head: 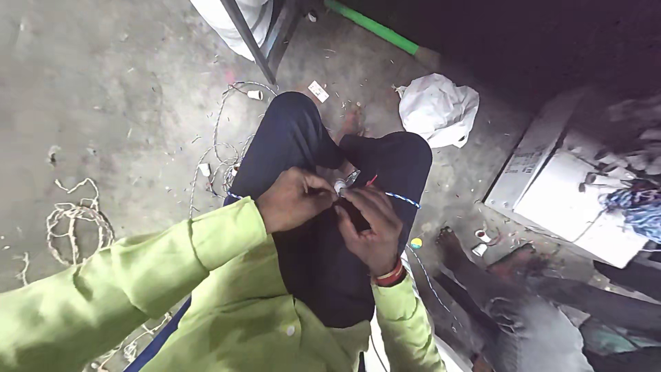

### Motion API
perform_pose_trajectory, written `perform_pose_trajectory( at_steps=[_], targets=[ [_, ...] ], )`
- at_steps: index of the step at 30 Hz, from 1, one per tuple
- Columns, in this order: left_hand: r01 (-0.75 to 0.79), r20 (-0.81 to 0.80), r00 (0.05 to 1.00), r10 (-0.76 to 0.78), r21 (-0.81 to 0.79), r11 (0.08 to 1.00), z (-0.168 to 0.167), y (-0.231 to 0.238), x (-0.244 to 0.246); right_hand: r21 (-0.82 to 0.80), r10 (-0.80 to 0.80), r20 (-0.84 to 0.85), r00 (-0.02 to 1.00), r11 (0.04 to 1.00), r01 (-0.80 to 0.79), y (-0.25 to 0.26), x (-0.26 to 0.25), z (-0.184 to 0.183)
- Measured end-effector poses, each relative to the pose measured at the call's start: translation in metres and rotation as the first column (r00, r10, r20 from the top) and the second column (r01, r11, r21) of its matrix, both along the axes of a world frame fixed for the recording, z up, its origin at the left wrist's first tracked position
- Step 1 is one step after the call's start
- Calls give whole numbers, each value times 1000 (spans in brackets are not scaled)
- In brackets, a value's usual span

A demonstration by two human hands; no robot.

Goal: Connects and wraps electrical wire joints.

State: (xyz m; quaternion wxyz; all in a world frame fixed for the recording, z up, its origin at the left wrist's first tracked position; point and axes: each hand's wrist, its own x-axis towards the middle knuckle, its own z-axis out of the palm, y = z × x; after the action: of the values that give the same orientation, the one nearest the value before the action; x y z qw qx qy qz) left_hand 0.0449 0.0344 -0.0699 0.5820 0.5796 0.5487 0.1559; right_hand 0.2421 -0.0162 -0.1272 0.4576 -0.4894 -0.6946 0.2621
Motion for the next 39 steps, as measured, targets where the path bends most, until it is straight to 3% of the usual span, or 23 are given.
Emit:
perform_pose_trajectory(
  at_steps=[16,25,34,39],
  targets=[
    [-5,-48,999,3,-32,999,-3,-2,3,-32,-17,35,999,999,18,0,-1,-2],
    [12,-54,998,-15,-49,999,-5,-4,6,17,-76,171,982,997,75,-2,-5,-1],
    [99,-158,985,-71,179,979,-8,-10,9,-47,-128,216,968,989,141,-5,-10,3],
    [248,-190,964,-186,390,887,-14,-9,6,-70,-126,186,975,988,141,-4,-8,2]
  ],
)
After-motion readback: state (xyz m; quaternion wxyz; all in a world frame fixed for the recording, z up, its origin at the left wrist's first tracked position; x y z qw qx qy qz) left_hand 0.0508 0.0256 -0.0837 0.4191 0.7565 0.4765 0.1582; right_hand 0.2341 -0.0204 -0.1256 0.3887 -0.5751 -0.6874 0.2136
